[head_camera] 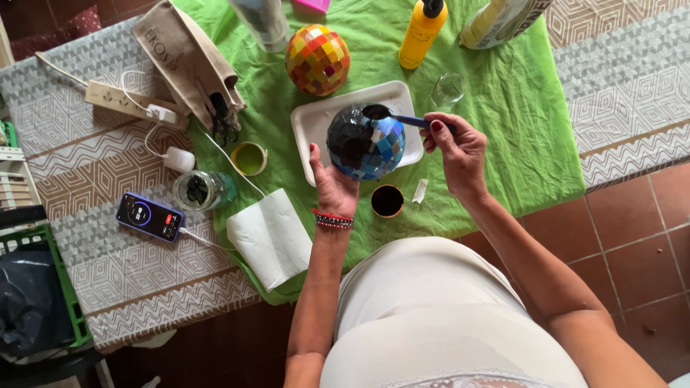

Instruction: Applying black varnish or paint to a mosaic-covered sphere using a brush.

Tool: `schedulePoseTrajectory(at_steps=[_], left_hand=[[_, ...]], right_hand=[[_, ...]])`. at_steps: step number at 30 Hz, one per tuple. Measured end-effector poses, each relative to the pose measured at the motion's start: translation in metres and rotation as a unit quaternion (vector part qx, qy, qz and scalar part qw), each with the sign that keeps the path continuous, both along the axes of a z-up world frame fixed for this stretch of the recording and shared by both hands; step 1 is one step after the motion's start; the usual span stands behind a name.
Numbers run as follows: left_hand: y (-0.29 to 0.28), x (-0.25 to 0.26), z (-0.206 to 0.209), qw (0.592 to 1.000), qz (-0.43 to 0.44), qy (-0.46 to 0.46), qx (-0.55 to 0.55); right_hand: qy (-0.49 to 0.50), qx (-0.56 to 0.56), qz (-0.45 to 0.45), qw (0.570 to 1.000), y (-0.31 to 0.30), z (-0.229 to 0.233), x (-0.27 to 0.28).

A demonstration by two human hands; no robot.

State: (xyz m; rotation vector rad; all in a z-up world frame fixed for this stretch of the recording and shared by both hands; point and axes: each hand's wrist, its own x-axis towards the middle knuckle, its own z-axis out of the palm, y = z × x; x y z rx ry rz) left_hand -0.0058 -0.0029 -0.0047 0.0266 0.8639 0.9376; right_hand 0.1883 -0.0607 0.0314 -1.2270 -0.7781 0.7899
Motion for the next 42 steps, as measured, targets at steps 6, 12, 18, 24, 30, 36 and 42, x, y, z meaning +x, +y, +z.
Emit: schedulePoseTrajectory(at_steps=[6,12,18,24,30,36,42], left_hand=[[0.003,-0.001,-0.013,1.000,-0.001,-0.014,-0.009],[0.007,-0.002,-0.022,1.000,0.003,-0.025,-0.010],[0.006,-0.001,-0.008,1.000,0.011,-0.027,-0.011],[0.007,-0.002,-0.008,1.000,0.002,-0.029,0.003],[0.011,-0.004,0.010,0.997,0.027,-0.066,0.010],[0.023,-0.021,-0.015,0.994,0.094,-0.062,-0.005],[0.013,-0.031,-0.058,0.994,0.092,-0.058,-0.014]], right_hand=[[-0.058,0.027,0.054,0.996,-0.008,0.009,-0.002],[-0.050,0.016,0.066,0.996,-0.006,-0.003,0.002],[0.079,-0.017,-0.003,0.997,-0.001,-0.009,0.010],[0.219,-0.040,-0.004,0.975,-0.005,-0.031,0.029],[0.189,-0.022,-0.056,0.980,-0.018,-0.028,0.035],[0.065,-0.080,-0.069,0.992,-0.055,-0.063,0.033],[-0.053,-0.091,0.055,0.993,-0.087,-0.092,0.005]])
